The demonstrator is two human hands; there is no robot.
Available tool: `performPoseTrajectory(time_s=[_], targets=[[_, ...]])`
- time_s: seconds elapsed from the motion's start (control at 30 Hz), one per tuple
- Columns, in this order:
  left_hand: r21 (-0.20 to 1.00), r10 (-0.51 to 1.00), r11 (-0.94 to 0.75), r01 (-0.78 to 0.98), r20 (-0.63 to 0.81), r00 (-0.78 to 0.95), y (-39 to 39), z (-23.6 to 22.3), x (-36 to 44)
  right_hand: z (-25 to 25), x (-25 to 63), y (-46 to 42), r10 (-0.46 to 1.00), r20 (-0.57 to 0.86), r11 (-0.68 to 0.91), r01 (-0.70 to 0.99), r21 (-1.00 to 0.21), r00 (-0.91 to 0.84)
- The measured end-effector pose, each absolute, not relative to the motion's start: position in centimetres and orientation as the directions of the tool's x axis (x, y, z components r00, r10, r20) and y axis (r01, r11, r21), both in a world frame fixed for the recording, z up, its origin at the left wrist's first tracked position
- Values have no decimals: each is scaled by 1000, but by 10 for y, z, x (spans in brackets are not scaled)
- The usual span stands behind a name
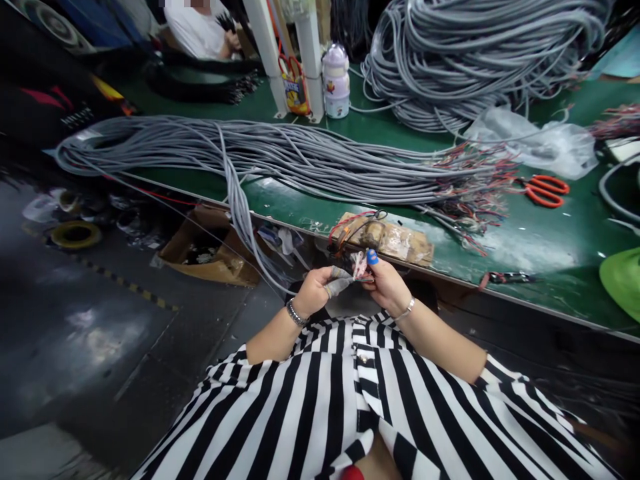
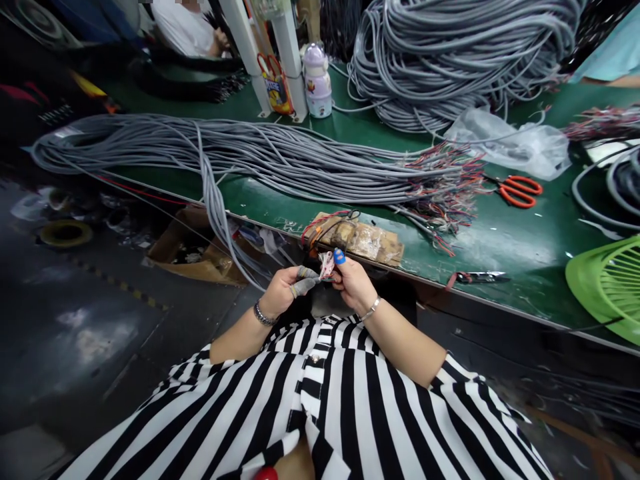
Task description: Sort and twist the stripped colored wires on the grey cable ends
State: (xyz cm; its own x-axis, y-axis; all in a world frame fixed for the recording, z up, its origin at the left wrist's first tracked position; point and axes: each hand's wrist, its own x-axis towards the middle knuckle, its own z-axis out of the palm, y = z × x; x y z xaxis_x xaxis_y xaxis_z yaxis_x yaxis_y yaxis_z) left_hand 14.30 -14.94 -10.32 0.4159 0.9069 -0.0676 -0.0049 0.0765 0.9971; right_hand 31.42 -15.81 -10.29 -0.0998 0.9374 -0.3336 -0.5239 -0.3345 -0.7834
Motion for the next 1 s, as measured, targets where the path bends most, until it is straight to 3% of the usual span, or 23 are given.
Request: performPoseTrajectory(time_s=[0.3, 0.6, 1.0], targets=[[996, 875, 86, -3, -74, 479, -154, -108, 147, -104, 310, -158, 943, -329, -306, -544, -781, -58], [995, 880, 101, 23, -101, 464, -164, -104, 137, -111, 316, -166, 894, -435, -411, -592, -694, -111], [993, 875, 4, 121, -62, 480, -190, -94, 115, -122, 332, -177, 872, -452, -483, -487, -728, -188]])
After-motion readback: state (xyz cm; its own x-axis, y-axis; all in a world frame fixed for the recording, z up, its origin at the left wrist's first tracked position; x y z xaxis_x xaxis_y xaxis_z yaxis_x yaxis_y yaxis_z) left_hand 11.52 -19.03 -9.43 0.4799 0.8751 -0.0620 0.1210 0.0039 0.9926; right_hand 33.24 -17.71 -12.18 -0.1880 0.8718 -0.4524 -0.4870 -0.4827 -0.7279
